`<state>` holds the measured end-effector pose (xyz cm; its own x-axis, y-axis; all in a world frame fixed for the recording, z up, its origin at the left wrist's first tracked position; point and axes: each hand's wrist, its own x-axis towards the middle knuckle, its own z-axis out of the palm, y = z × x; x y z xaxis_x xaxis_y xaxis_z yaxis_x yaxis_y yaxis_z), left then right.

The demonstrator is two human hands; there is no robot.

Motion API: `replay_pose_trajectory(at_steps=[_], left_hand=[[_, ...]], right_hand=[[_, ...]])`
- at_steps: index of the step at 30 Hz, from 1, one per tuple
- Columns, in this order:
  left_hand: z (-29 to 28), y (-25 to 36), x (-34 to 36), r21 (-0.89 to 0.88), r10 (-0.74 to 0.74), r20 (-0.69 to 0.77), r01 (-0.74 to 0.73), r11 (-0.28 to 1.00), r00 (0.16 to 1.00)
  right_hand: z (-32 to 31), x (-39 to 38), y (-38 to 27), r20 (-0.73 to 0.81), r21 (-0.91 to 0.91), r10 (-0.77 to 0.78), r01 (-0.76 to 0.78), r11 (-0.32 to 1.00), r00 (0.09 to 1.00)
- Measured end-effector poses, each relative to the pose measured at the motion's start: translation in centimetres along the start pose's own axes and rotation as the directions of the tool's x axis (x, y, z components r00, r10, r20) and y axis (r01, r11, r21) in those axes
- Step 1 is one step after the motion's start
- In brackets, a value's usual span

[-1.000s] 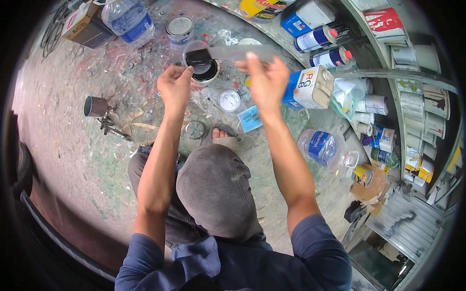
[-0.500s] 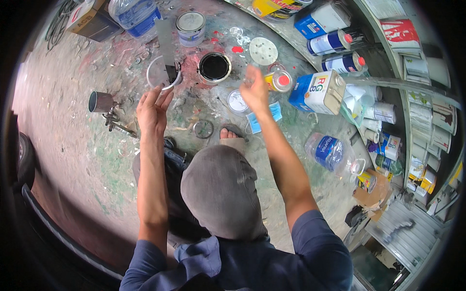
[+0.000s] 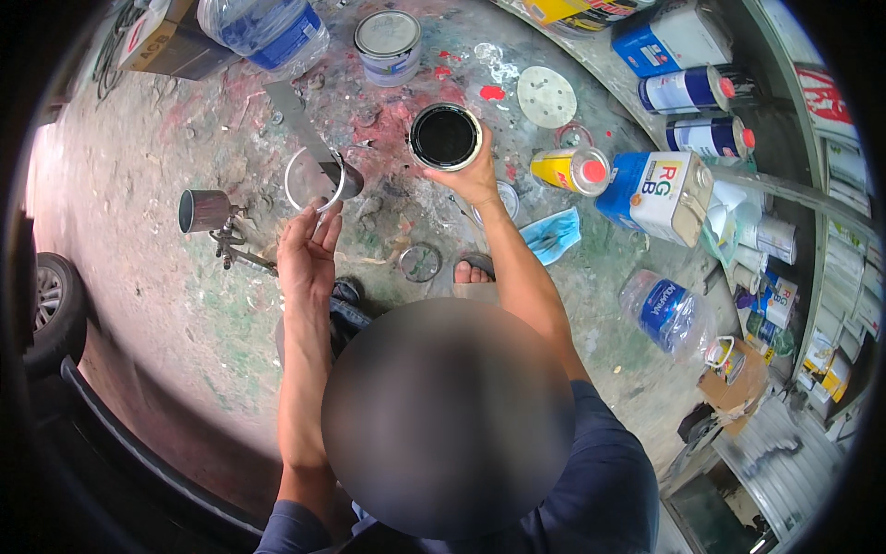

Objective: The person prepares paint for a spray gun by pouring black paint into a plastic cup, adding liquid from another container, and stirring the mixture with a metal stick.

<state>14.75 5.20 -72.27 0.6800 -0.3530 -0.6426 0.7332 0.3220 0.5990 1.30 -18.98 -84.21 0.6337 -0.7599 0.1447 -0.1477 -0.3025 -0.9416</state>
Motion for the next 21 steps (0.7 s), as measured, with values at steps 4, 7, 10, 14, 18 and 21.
replay_pose_trajectory(at_steps=[4, 7, 10, 14, 18, 21], left_hand=[[0.1, -1.3, 1.2, -0.031, 0.012, -0.028, -0.013, 0.999, 1.000], [0.0, -2.6, 2.2, -0.066, 0.025, -0.060, -0.029, 0.997, 0.998], [0.2, -4.1, 3.1, -0.062, 0.015, -0.068, -0.019, 0.998, 0.998], [1.9, -6.1, 2.9, -0.133, -0.008, -0.060, 0.000, 0.991, 0.998], [3.6, -7.5, 2.3, -0.151, 0.011, -0.051, -0.019, 0.988, 0.999], [4.2, -7.9, 1.4, -0.103, 0.012, -0.047, -0.017, 0.994, 0.999]], right_hand=[[-0.1, 0.6, -0.8, 0.008, -0.021, -0.013, 0.013, 1.000, 1.000], [-0.9, 0.9, -3.1, 0.033, -0.024, -0.034, 0.035, 0.999, 0.999], [-2.0, 1.3, -6.0, 0.080, -0.098, -0.096, 0.103, 0.990, 0.992], [-2.9, 1.6, -9.3, 0.107, -0.264, -0.205, 0.226, 0.938, 0.973], [-3.4, 1.8, -12.6, 0.133, -0.402, -0.314, 0.341, 0.850, 0.940], [-3.2, 1.9, -14.2, 0.164, -0.486, -0.386, 0.415, 0.769, 0.908]])
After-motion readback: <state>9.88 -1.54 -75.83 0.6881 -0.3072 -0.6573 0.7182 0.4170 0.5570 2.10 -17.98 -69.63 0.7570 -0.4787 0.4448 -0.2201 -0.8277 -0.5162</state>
